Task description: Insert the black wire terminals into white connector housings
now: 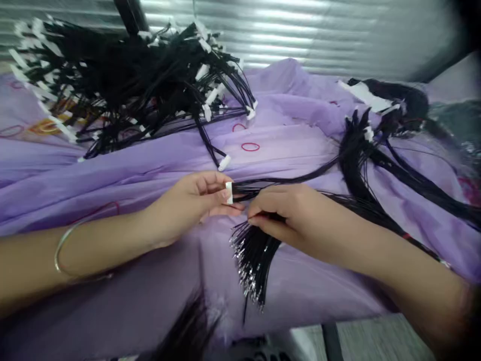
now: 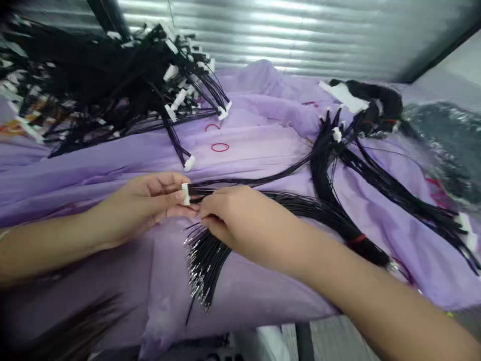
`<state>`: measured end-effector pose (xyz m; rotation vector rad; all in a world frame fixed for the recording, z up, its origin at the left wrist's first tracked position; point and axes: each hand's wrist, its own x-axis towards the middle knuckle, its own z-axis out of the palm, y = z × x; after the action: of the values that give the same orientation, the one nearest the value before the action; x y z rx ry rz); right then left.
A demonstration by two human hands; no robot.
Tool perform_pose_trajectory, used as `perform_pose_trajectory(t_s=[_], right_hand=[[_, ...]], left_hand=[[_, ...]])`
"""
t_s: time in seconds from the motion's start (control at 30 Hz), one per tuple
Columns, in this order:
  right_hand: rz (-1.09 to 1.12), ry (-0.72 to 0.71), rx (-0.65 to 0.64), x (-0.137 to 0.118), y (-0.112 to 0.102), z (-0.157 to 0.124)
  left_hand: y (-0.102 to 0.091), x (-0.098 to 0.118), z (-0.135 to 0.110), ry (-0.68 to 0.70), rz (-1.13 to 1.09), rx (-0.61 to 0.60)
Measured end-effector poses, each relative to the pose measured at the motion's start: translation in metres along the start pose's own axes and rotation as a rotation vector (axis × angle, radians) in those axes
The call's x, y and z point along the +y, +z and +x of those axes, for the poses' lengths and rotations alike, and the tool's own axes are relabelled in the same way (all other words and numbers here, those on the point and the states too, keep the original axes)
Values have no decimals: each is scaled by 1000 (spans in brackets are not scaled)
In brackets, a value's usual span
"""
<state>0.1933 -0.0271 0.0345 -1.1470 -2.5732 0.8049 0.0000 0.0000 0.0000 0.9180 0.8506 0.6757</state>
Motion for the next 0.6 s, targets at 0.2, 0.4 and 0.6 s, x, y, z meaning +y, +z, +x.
perform_pose_trajectory(t_s=[0.2, 0.4, 0.6], right_hand=[[100, 232, 251, -2, 3, 6], [125, 325, 246, 2, 5, 8], [130, 313, 242, 1, 5, 9]], left_hand=[[-1, 2, -1, -42, -19, -44], [-2, 4, 0, -64, -27, -58], [-2, 3, -1, -72, -36, -63]])
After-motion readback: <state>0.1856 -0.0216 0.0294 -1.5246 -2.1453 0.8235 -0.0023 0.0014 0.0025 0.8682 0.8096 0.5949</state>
